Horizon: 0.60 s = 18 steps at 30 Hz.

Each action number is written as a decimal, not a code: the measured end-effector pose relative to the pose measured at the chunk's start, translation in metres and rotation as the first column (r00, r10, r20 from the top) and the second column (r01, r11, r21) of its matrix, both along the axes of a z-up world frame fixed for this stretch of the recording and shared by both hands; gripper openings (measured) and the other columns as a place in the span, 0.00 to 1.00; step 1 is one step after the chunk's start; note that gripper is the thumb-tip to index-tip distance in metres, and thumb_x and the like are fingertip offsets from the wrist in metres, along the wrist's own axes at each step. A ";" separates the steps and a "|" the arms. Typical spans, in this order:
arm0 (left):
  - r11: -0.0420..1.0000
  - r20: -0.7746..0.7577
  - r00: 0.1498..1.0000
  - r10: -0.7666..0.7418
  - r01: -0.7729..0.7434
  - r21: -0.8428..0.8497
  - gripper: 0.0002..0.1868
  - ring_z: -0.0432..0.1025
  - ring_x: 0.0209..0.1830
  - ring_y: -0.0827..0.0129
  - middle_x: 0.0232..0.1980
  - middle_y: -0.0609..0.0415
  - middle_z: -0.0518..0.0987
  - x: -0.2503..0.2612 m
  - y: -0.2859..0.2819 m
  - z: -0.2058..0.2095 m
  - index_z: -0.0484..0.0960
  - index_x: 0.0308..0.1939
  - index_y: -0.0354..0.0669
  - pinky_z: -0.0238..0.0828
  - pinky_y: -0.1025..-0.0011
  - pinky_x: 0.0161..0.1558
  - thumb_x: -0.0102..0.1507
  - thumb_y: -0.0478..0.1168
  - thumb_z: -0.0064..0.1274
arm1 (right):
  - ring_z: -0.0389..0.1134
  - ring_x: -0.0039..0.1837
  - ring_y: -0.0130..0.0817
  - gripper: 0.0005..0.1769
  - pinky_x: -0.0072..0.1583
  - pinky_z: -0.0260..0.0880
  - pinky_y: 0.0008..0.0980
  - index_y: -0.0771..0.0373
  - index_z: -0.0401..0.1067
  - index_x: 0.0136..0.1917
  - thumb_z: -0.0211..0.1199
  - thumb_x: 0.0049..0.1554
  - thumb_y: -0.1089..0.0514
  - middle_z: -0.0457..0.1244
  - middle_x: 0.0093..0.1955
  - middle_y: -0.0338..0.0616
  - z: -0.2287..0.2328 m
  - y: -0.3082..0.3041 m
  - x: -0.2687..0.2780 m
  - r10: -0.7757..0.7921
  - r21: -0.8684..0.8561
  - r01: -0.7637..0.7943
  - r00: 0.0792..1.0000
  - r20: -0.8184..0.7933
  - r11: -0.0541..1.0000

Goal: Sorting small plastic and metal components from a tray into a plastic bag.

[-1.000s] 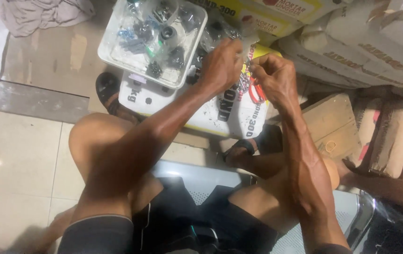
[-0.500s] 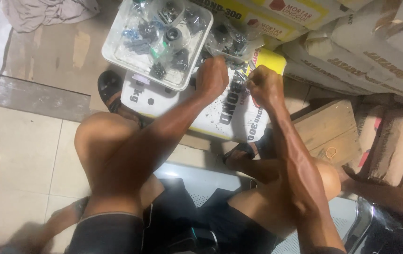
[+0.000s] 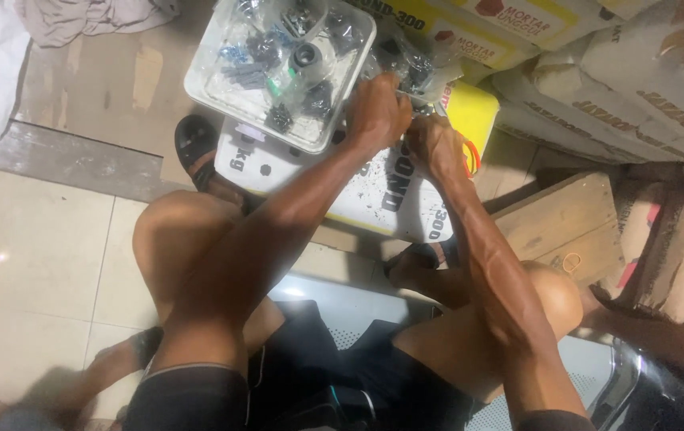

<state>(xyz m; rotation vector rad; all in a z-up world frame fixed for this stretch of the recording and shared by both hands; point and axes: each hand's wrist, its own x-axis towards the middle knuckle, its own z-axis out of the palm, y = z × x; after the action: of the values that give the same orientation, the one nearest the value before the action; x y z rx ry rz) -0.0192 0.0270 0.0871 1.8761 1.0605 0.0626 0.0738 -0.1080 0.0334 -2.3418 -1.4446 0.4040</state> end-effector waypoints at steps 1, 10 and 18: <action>1.000 0.000 1.000 0.003 -0.003 0.002 0.05 0.82 0.32 0.62 0.32 0.55 0.84 0.003 -0.001 -0.006 0.82 0.44 0.43 0.84 0.67 0.30 0.68 0.39 0.55 | 0.67 0.29 0.34 0.10 0.30 0.70 0.32 0.67 0.76 0.39 0.62 0.62 0.73 0.68 0.35 0.49 -0.008 0.004 -0.003 0.003 0.002 -0.003 1.000 0.000 1.000; 0.998 0.256 0.964 -0.067 0.062 0.027 0.14 0.81 0.46 0.36 0.41 0.28 0.83 -0.008 -0.009 -0.027 0.83 0.43 0.30 0.78 0.47 0.40 0.63 0.40 0.50 | 0.65 0.59 0.81 0.20 0.60 0.66 0.72 0.83 0.70 0.60 0.52 0.64 0.62 0.64 0.55 0.81 0.023 0.016 -0.035 -0.115 -0.148 0.097 0.986 -0.120 0.984; 0.963 0.290 0.919 -0.269 0.266 0.049 0.14 0.80 0.49 0.43 0.45 0.37 0.85 -0.021 -0.005 -0.018 0.87 0.46 0.38 0.79 0.55 0.47 0.64 0.33 0.45 | 0.65 0.49 0.28 0.11 0.50 0.65 0.26 0.67 0.73 0.56 0.57 0.60 0.71 0.65 0.46 0.41 0.082 -0.002 0.010 -0.089 0.007 0.144 0.649 -0.756 0.990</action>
<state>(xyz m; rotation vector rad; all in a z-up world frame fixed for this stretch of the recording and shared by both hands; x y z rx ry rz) -0.0398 0.0223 0.0696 1.9315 0.5959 0.1822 0.0840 -0.1098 0.1158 -1.8106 -0.8580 1.1184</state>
